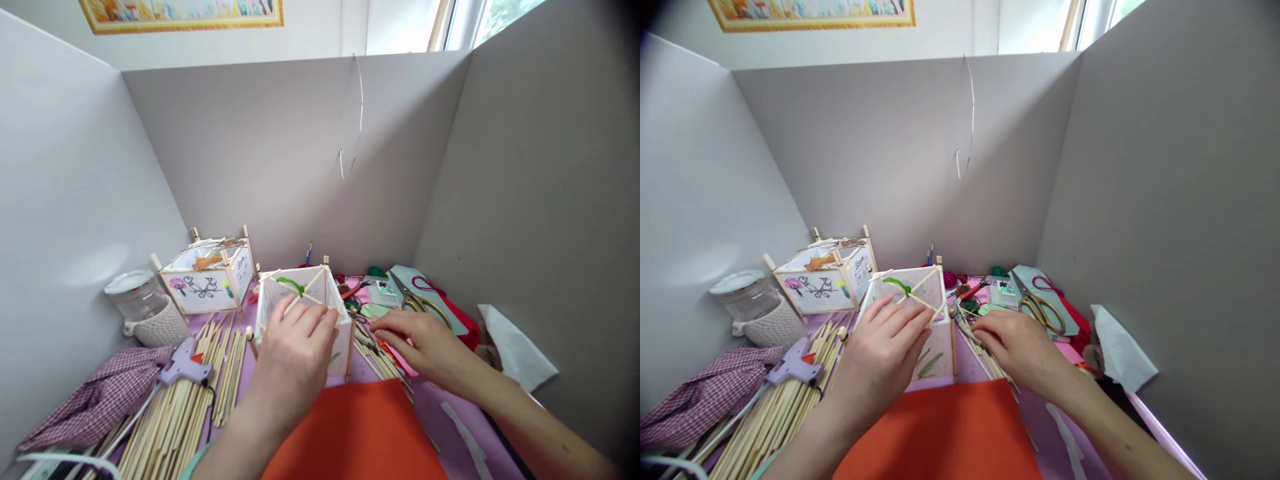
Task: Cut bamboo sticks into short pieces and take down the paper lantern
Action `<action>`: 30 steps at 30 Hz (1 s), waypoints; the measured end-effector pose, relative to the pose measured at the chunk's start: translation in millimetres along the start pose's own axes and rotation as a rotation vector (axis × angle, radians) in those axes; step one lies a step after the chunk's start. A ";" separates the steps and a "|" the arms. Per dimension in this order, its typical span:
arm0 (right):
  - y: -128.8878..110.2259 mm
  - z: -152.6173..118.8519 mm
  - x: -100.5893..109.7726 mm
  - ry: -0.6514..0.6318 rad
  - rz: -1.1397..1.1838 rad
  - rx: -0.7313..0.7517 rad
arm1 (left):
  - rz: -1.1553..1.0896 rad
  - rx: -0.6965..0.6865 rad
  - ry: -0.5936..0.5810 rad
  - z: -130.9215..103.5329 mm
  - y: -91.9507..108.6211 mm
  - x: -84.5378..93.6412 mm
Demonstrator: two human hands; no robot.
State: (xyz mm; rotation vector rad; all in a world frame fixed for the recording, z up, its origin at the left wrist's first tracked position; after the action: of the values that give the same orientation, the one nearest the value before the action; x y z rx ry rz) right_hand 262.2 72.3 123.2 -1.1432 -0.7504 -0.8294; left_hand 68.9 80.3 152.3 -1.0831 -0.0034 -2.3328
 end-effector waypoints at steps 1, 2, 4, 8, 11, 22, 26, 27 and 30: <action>1.2 -2.4 -2.2 -0.006 0.009 -0.006 | -0.020 -0.011 0.035 -1.6 2.6 5.0; 2.6 -4.6 -4.2 -0.013 0.017 -0.010 | -0.039 -0.020 0.067 -3.8 5.1 10.6; 5.9 -8.2 -8.1 -0.025 0.025 -0.022 | -0.072 -0.026 0.125 -9.3 9.1 22.5; 11.4 -12.3 -16.2 -0.045 0.026 -0.047 | -0.059 0.031 0.273 -24.4 6.8 46.2; 5.8 -15.0 -19.8 -0.063 0.049 -0.010 | 0.016 0.115 0.378 -37.8 -5.6 58.3; -97.3 -0.7 7.8 -0.040 0.188 0.350 | -0.416 0.607 0.140 -79.1 -61.5 38.1; -125.6 30.4 -3.9 -0.037 0.078 0.384 | -0.458 0.644 0.110 -80.3 -62.3 22.8; -130.9 39.1 -8.9 -0.038 0.039 0.373 | -0.461 0.659 0.127 -80.4 -62.0 19.8; -144.1 61.9 -23.8 -0.064 -0.089 0.325 | -0.431 0.698 0.186 -82.1 -59.7 13.2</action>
State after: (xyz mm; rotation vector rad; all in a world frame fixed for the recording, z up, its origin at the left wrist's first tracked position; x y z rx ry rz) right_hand 120.5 107.7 185.1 -0.8529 -0.9569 -0.7155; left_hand -24.8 105.3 119.7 -0.5413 -0.9872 -2.4714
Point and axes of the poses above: each hand's wrist, its own z-axis towards the middle knuckle, its own x-axis out of the back of the hand, y = z × x, the point moved 4 cm from there along z, towards the middle knuckle, and after that the axes turned 12 degrees about -x, right-handed, at the moved point
